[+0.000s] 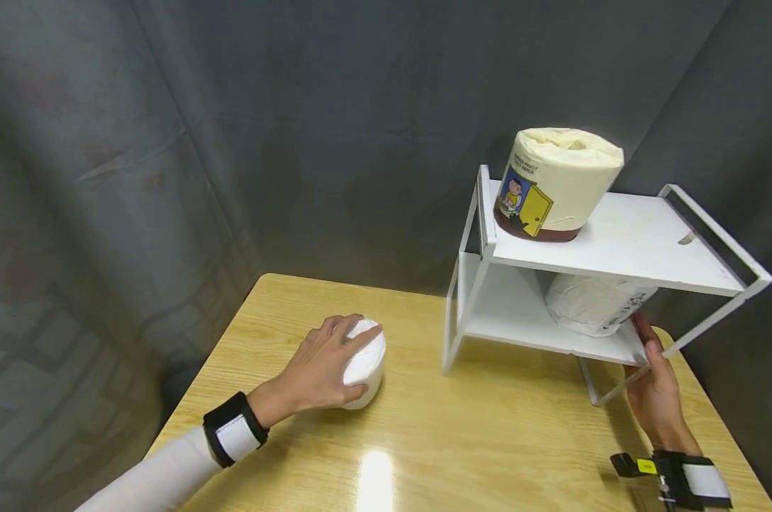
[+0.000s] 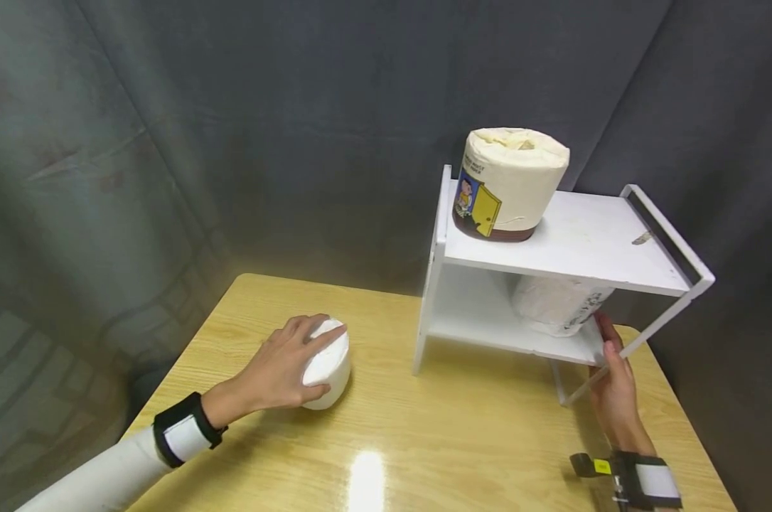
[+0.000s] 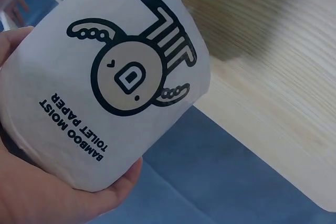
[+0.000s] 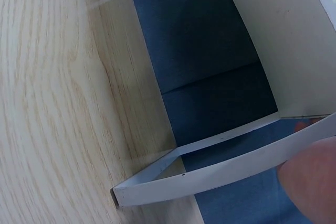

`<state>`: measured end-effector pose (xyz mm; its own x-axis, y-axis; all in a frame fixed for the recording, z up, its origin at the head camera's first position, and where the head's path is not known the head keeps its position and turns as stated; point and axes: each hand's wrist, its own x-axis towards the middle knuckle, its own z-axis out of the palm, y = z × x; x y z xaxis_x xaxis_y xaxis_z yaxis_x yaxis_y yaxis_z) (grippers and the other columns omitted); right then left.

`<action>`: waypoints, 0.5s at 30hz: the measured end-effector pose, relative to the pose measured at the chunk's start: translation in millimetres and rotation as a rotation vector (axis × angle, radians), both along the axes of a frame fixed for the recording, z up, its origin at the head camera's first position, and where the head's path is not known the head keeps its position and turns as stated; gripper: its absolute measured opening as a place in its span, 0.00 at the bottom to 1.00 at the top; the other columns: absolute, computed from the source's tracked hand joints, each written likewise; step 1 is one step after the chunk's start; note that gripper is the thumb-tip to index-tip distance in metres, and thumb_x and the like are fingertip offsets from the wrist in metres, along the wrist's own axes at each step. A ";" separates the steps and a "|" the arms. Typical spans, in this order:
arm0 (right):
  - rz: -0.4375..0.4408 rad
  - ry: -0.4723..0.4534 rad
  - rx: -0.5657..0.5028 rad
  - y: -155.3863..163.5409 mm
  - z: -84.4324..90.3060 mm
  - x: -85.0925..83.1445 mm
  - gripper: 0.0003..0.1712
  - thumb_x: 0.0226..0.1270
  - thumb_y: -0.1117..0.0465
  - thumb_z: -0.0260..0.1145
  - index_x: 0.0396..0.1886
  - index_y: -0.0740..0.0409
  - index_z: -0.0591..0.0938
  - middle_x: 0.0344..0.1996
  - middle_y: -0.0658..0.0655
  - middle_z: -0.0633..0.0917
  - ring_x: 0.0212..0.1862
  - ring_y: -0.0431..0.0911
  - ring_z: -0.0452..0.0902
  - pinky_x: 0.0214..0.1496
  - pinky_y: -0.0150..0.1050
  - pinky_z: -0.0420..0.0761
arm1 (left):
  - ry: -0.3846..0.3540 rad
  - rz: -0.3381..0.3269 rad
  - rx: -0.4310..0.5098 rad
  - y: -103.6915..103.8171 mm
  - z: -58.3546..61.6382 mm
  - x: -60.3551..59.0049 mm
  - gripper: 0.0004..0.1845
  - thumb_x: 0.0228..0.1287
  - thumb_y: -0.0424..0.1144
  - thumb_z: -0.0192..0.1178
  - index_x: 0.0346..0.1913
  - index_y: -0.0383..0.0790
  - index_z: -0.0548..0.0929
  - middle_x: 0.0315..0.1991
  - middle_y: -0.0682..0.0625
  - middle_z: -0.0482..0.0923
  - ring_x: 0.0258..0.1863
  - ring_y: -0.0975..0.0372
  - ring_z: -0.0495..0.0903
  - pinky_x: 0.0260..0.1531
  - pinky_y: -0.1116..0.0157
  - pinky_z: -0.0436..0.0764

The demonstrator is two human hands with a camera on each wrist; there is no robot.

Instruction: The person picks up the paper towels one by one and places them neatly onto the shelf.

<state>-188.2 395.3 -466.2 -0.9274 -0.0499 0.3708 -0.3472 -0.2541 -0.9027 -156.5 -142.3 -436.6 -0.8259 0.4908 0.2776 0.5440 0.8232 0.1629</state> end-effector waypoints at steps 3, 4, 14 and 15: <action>-0.008 -0.010 0.004 0.1 0.0 0.0 0.33 0.89 0.57 0.32 0.89 0.50 0.48 0.86 0.49 0.48 0.80 0.32 0.55 0.83 0.28 0.42 | -0.017 -0.039 -0.008 10.8 2.5 7.5 0.50 0.54 0.60 0.75 0.81 0.58 0.67 0.75 0.42 0.65 0.68 0.44 0.69 0.51 0.42 0.80; -0.007 -0.008 0.004 0.1 0.1 -0.3 0.33 0.89 0.57 0.32 0.89 0.50 0.48 0.86 0.49 0.48 0.80 0.32 0.54 0.83 0.28 0.42 | -0.020 -0.052 -0.010 14.0 3.5 9.9 0.50 0.54 0.60 0.75 0.81 0.59 0.67 0.76 0.43 0.65 0.68 0.44 0.69 0.51 0.42 0.80; 0.005 0.013 0.010 0.1 0.6 -0.4 0.33 0.89 0.58 0.32 0.89 0.50 0.48 0.86 0.48 0.48 0.81 0.32 0.54 0.83 0.28 0.39 | -0.080 -0.185 -0.034 47.3 13.6 29.6 0.51 0.54 0.60 0.74 0.82 0.61 0.64 0.77 0.47 0.63 0.70 0.50 0.67 0.59 0.44 0.79; 0.006 0.008 0.007 0.3 -0.2 0.2 0.33 0.89 0.58 0.32 0.89 0.50 0.48 0.86 0.48 0.48 0.81 0.32 0.54 0.83 0.28 0.39 | -0.084 -0.197 -0.036 50.8 14.3 31.5 0.52 0.54 0.61 0.74 0.82 0.62 0.64 0.78 0.47 0.62 0.70 0.51 0.67 0.59 0.45 0.78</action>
<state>-188.0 395.6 -466.4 -0.9241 -0.0579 0.3778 -0.3530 -0.2501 -0.9016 -125.0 -91.5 -422.3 -0.7322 0.6538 0.1909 0.6809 0.7082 0.1866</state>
